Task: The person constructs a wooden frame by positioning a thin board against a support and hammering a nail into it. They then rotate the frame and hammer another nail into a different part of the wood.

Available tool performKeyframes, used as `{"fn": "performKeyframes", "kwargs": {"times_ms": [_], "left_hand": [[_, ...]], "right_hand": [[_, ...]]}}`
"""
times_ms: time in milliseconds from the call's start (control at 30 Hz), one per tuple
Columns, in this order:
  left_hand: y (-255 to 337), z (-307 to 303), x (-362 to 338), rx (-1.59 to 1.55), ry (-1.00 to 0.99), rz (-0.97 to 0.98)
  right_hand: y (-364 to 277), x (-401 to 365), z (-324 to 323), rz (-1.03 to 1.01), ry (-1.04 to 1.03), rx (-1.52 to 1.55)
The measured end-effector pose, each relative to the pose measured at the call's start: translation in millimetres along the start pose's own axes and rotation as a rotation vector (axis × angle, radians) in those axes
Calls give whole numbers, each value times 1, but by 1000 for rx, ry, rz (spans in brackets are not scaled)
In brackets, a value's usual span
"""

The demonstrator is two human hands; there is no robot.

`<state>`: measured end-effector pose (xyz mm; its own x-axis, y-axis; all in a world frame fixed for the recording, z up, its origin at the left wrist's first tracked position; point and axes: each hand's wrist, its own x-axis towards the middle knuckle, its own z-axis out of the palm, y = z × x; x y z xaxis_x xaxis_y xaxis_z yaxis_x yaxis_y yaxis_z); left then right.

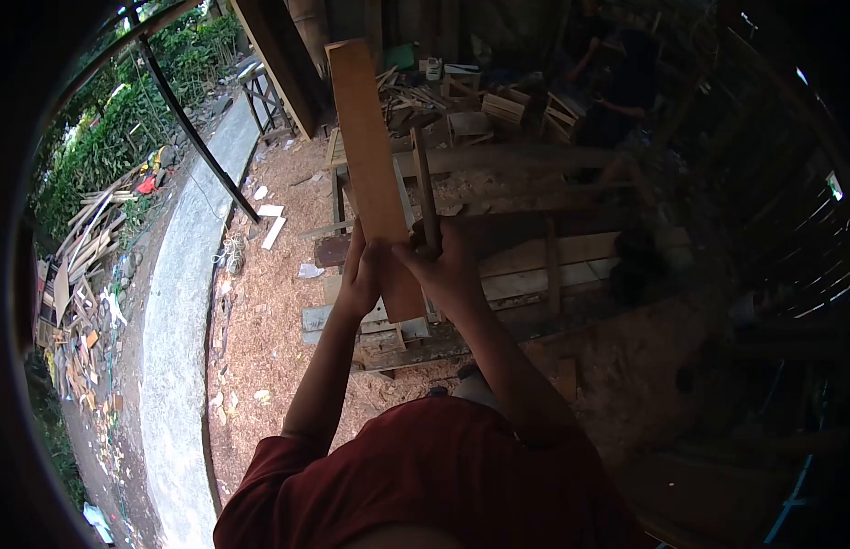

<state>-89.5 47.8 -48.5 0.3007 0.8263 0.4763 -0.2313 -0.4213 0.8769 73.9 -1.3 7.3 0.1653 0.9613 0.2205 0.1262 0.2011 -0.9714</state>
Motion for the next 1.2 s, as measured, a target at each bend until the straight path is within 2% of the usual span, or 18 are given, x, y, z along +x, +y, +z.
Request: {"fn": "performKeyframes", "kwargs": {"times_ms": [200, 267, 500, 700, 867, 1067, 1100, 1200], "left_hand": [[0, -3, -1, 73, -10, 14], [9, -2, -2, 88, -1, -11], [7, -3, -9, 174, 48, -52], [1, -8, -14, 102, 61, -128], [2, -1, -14, 139, 122, -138], [4, 16, -4, 107, 179, -147], [5, 19, -5, 107, 228, -202], [2, 20, -7, 145, 275, -214]], "right_hand": [[10, 1, -2, 3, -30, -18], [17, 1, 0, 64, -7, 108], [32, 8, 1, 8, -26, 151], [26, 16, -6, 26, -80, 138], [27, 27, -19, 91, -191, 136], [41, 46, -34, 84, -328, 304], [51, 48, -32, 54, -325, 293], [54, 57, -37, 81, -386, 283]]}}
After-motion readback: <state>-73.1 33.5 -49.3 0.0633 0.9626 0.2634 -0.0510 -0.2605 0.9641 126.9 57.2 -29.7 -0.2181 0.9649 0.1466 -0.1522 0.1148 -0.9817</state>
